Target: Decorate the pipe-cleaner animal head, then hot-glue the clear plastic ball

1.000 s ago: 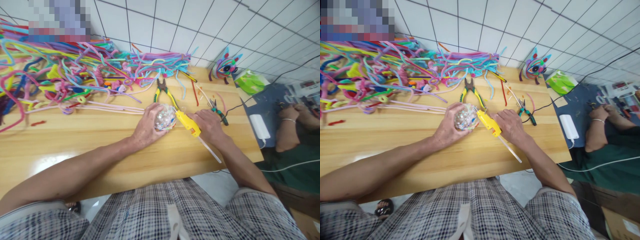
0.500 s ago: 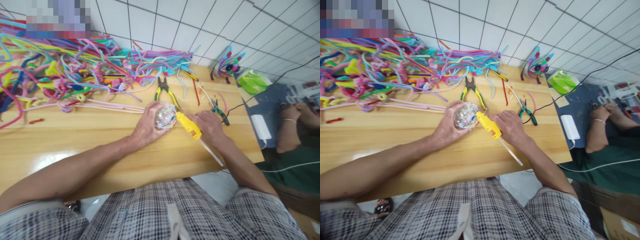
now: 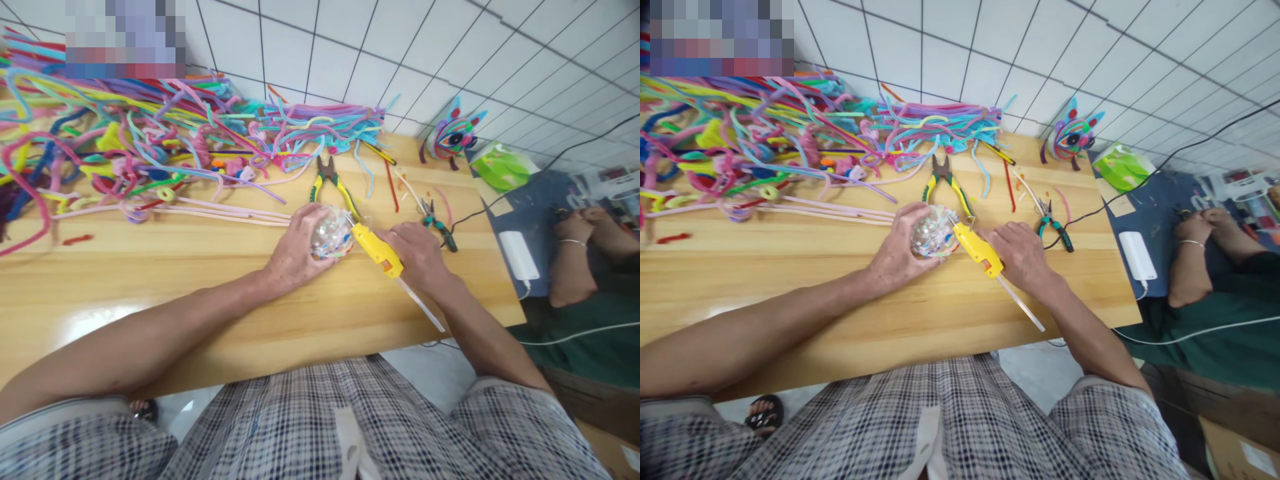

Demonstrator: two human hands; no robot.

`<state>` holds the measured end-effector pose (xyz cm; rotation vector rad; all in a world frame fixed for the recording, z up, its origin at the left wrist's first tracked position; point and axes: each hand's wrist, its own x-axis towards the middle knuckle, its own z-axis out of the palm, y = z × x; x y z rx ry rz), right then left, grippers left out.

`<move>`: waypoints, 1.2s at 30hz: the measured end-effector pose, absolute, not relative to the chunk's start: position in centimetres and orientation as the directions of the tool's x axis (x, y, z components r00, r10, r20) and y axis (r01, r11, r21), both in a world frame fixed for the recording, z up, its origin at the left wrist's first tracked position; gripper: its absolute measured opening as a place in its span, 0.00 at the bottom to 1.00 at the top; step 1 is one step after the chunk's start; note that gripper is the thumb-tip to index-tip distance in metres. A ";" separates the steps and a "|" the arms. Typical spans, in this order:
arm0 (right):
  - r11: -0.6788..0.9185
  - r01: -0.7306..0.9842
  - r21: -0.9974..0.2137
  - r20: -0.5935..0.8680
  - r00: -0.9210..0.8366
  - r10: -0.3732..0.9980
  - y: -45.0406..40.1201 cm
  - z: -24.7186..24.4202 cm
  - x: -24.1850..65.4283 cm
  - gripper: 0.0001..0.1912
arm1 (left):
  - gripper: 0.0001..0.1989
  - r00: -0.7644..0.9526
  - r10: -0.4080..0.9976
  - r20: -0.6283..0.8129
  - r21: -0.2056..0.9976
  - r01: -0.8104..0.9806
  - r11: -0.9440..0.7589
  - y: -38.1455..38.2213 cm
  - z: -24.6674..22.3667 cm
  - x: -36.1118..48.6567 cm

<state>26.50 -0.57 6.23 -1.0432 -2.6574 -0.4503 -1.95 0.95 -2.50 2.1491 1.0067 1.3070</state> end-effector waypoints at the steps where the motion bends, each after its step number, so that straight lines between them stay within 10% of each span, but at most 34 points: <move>1: 0.699 0.688 0.193 0.336 -0.716 0.612 -0.6 6.3 26.5 0.16 | 0.48 0.292 0.762 0.578 0.672 0.360 -0.647 1.0 -2.5 -1.9; 36: 0.671 0.712 0.205 0.281 -0.700 0.657 -1.0 7.1 26.9 0.16 | 0.49 0.310 0.772 0.555 0.667 0.388 -0.636 1.1 -2.4 -1.7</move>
